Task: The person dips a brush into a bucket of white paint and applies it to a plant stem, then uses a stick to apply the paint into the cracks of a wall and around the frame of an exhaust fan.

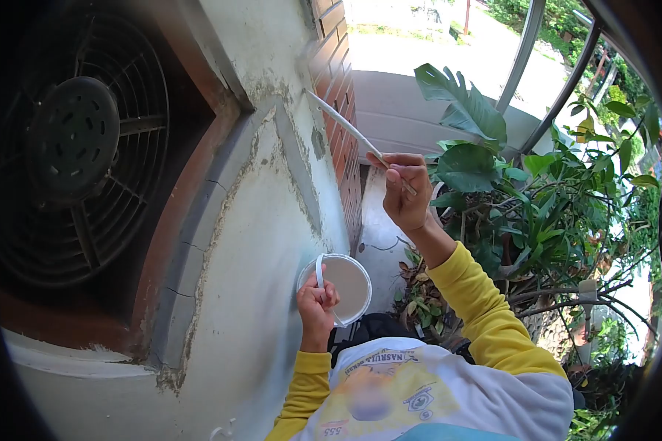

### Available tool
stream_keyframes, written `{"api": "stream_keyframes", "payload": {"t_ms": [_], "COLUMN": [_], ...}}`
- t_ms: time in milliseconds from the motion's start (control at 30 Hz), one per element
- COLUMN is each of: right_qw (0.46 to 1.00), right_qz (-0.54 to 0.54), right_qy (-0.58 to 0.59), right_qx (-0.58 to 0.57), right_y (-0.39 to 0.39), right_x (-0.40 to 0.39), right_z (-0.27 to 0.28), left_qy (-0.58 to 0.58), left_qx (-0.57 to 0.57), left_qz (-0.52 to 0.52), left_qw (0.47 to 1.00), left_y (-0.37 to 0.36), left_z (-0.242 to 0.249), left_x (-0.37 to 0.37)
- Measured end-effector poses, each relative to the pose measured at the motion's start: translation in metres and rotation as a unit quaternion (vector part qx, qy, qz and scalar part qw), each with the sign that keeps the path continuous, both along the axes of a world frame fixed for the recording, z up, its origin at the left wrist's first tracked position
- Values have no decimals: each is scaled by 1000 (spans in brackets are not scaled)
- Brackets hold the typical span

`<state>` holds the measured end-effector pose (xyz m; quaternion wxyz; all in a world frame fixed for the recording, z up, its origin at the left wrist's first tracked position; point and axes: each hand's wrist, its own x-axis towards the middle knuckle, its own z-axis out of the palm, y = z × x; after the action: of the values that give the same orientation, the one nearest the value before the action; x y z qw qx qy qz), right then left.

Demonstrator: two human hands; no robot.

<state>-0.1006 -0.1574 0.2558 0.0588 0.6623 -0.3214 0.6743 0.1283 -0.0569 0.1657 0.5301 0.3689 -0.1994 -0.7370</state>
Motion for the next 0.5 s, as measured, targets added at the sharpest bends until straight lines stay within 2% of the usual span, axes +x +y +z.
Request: {"api": "stream_keyframes", "payload": {"t_ms": [133,233,367,500], "right_qw": [996,993,995,995], "right_qz": [21,64,-25,-8], "right_qy": [-67,-69,54,68], "right_qx": [-59,-73,-78,-75], "right_y": [-6,-17,-17,-6], "right_x": [-1,3,6,12], "right_z": [20,41,20,-5], "left_qy": [-3,3,-9,-2], "left_qx": [-4,-8,-6,0], "left_qz": [2,-5,3,5], "left_qw": [1000,1000,1000,1000], "left_y": [1,4,4,5], "left_z": [1,2,1,4], "left_x": [1,-1,-1,1]}}
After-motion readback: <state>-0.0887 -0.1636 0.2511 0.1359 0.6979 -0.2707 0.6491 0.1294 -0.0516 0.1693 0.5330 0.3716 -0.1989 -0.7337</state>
